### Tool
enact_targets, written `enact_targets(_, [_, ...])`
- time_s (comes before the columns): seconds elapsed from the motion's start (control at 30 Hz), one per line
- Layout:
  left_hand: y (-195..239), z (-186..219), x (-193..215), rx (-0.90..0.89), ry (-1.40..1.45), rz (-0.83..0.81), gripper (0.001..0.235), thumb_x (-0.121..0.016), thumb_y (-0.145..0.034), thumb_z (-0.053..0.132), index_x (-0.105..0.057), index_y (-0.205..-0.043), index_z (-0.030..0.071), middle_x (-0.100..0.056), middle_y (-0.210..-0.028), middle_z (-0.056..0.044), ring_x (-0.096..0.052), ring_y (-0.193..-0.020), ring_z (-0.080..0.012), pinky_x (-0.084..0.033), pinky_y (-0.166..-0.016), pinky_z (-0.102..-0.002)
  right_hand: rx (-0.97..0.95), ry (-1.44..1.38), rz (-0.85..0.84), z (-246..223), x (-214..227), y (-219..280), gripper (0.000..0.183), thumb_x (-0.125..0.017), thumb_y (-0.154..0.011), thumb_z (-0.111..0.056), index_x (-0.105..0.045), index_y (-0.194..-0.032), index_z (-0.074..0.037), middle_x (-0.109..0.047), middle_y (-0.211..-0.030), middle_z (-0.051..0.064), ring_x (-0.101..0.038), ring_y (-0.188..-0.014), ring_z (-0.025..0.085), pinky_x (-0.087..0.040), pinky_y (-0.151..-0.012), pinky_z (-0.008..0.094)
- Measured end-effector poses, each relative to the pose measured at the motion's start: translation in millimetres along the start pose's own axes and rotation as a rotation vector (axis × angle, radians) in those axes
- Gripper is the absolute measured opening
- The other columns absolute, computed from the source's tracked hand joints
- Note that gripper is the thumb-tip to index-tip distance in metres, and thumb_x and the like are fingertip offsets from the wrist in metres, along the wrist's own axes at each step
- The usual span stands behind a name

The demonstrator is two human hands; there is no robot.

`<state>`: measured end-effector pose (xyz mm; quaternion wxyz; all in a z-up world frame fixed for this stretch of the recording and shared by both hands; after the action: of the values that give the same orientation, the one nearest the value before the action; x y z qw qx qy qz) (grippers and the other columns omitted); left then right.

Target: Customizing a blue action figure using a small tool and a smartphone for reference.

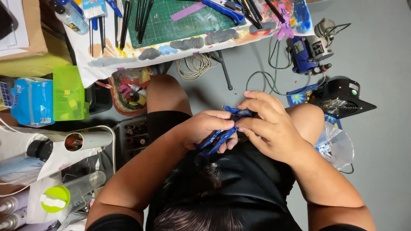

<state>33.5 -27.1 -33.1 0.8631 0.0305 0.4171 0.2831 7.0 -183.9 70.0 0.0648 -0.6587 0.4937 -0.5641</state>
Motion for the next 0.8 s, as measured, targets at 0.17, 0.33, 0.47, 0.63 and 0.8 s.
enact_targets(0.17, [-2.7, -4.4, 5.1, 0.008, 0.009, -0.001, 0.028, -0.057, -0.101, 0.015, -0.059, -0.120, -0.005, -0.064, -0.075, -0.031, -0.071, -0.056, -0.0328, -0.061, -0.056, -0.040, 0.002, -0.001, -0.018, -0.3, 0.1, -0.1, 0.006, -0.072, -0.093, -0.011, -0.074, -0.091, -0.006, -0.068, -0.116, 0.016, -0.063, -0.121, 0.046, -0.051, -0.098, 0.058])
enact_targets(0.33, [-3.9, -4.7, 2.7, 0.015, 0.020, -0.023, 0.027, -0.057, -0.101, 0.016, -0.058, -0.120, -0.004, -0.065, -0.076, -0.031, -0.072, -0.057, -0.0328, -0.061, -0.056, -0.040, -0.011, -0.022, -0.049, -1.4, 1.0, -3.6, 0.006, -0.070, -0.094, -0.011, -0.071, -0.093, -0.005, -0.067, -0.116, 0.017, -0.063, -0.122, 0.047, -0.050, -0.098, 0.058])
enact_targets(0.47, [-3.0, -2.0, -0.7, 0.022, 0.009, -0.027, 0.025, -0.056, -0.102, 0.016, -0.058, -0.117, -0.004, -0.065, -0.076, -0.031, -0.072, -0.057, -0.0319, -0.061, -0.055, -0.039, -0.035, -0.052, -0.084, -0.3, -0.7, -4.1, 0.008, -0.069, -0.094, -0.011, -0.068, -0.092, -0.003, -0.067, -0.115, 0.018, -0.062, -0.123, 0.049, -0.050, -0.099, 0.060])
enact_targets(0.63, [-5.4, -5.3, 3.7, -0.007, -0.004, -0.049, 0.029, -0.056, -0.103, 0.016, -0.058, -0.122, -0.005, -0.065, -0.076, -0.031, -0.072, -0.056, -0.0321, -0.061, -0.054, -0.038, -0.059, -0.103, -0.109, 3.7, -0.9, 0.6, 0.011, -0.069, -0.095, -0.015, -0.066, -0.096, -0.004, -0.065, -0.118, 0.019, -0.061, -0.124, 0.048, -0.048, -0.102, 0.059])
enact_targets(0.8, [-2.9, -2.0, 8.7, -0.101, 0.023, -0.002, 0.026, -0.055, -0.102, 0.014, -0.056, -0.121, -0.004, -0.065, -0.078, -0.029, -0.071, -0.057, -0.0297, -0.059, -0.054, -0.036, -0.045, -0.533, -0.018, 30.6, 13.3, 7.2, 0.052, -0.080, -0.085, -0.025, -0.060, -0.122, 0.005, -0.057, -0.138, 0.027, -0.046, -0.143, 0.050, -0.035, -0.117, 0.063])
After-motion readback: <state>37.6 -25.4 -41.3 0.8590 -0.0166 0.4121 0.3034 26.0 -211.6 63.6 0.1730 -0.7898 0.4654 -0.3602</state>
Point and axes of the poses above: each hand's wrist, its own y-axis away from the middle knuckle, its own x-axis out of the back of the hand, z = x × y, the point moved 4 cm from there along -y, towards the middle knuckle
